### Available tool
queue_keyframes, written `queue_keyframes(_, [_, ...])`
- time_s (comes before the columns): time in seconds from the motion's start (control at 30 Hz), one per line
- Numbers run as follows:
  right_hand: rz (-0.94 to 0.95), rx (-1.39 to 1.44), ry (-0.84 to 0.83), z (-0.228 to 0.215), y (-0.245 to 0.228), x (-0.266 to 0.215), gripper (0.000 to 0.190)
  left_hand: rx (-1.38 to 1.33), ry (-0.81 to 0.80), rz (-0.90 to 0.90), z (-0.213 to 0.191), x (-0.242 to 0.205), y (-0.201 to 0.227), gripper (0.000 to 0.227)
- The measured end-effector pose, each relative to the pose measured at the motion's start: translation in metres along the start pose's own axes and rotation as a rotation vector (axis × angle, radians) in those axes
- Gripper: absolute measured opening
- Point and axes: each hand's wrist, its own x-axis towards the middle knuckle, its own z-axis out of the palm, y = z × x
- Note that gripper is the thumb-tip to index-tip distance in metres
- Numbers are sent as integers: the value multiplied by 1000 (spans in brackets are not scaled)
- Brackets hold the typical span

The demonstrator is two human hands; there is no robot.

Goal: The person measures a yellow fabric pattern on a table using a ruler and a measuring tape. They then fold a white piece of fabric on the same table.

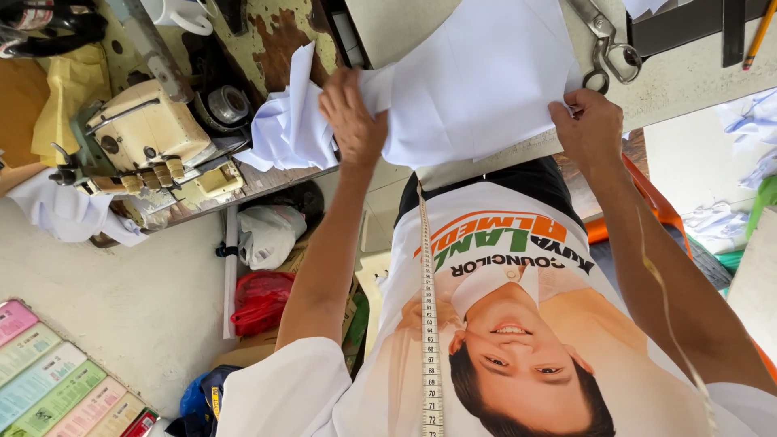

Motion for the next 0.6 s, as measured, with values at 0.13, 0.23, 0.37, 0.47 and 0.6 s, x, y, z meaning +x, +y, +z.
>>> queue_keyframes(0.13, [45,22,-32,-3,-9,-1,26,-83,-693,146,-47,-12,87,25])
queue_keyframes(0.23, [17,-2,-34,-3,-13,-3,22,-263,-282,458,14,-79,70,31])
queue_keyframes(0.37, [133,-107,-90,-10,-37,-13,23,-295,-88,388,37,-86,68,25])
queue_keyframes(0.47, [-88,-102,-25,-5,-32,-5,28,-268,-60,491,41,-75,66,11])
queue_keyframes(0.6, [178,92,-170,-15,-82,-30,33,-283,9,446,31,-85,75,7])
